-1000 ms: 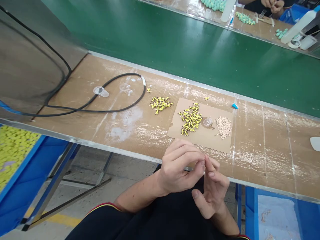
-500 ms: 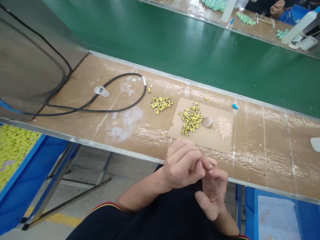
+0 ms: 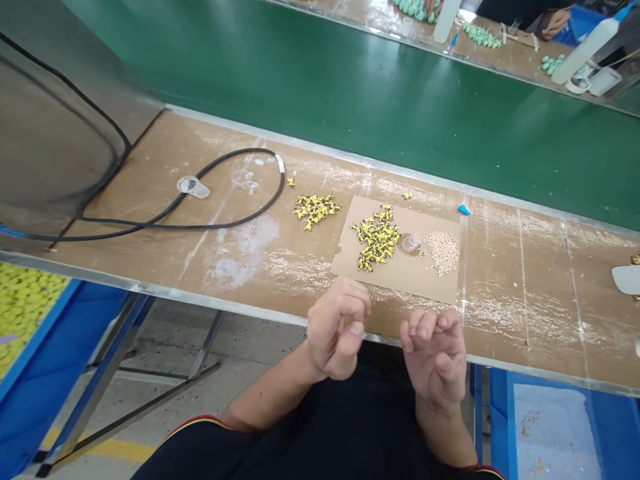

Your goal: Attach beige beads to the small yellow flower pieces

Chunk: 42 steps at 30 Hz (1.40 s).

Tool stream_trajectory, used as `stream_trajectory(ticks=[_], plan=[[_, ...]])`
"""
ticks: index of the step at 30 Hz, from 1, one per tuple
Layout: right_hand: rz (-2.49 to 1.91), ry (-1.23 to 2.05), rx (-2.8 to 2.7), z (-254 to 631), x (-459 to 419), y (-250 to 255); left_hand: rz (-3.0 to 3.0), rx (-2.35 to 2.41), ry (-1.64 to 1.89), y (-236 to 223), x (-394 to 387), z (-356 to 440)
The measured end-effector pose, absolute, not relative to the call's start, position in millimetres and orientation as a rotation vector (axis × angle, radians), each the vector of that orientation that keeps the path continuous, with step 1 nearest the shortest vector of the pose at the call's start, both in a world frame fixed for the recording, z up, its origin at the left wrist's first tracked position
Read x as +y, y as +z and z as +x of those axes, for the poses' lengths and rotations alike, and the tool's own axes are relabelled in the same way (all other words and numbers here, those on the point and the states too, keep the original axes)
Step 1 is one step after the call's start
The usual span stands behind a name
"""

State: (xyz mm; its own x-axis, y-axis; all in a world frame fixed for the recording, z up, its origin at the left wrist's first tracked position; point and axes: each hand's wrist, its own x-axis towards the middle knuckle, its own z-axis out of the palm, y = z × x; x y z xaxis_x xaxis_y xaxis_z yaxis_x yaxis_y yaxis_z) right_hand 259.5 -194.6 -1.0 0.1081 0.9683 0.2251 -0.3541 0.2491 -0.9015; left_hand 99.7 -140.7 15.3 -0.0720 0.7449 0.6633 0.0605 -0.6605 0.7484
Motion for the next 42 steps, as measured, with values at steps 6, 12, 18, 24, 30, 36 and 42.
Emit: stream_trajectory(ticks=[6, 12, 18, 24, 30, 36, 42], plan=[[-0.829, 1.059, -0.962, 275, -185, 2, 1.989, 0.864, 1.271, 4, -140, 57], [-0.892, 0.773, -1.006, 325, -157, 15, 2.275, 0.814, 0.519, 8, -137, 32], [-0.97, 0.389, -1.056, 365, -90, 42, 2.301, 0.738, 0.361, 24, -106, 24], [-1.193, 0.36, -0.954, 392, -33, 6, 2.248, 1.083, 0.739, 27, -25, 45], [-1.331, 0.513, -0.982, 400, -33, -28, 2.213, 1.272, 0.707, -9, 19, 52], [-1.433, 0.544, -0.999, 391, -37, -32, 2.186, 1.304, 0.623, -23, 13, 38], [-1.462, 0.573, -1.041, 385, -40, -32, 2.228, 1.191, 0.496, -16, 8, 39]])
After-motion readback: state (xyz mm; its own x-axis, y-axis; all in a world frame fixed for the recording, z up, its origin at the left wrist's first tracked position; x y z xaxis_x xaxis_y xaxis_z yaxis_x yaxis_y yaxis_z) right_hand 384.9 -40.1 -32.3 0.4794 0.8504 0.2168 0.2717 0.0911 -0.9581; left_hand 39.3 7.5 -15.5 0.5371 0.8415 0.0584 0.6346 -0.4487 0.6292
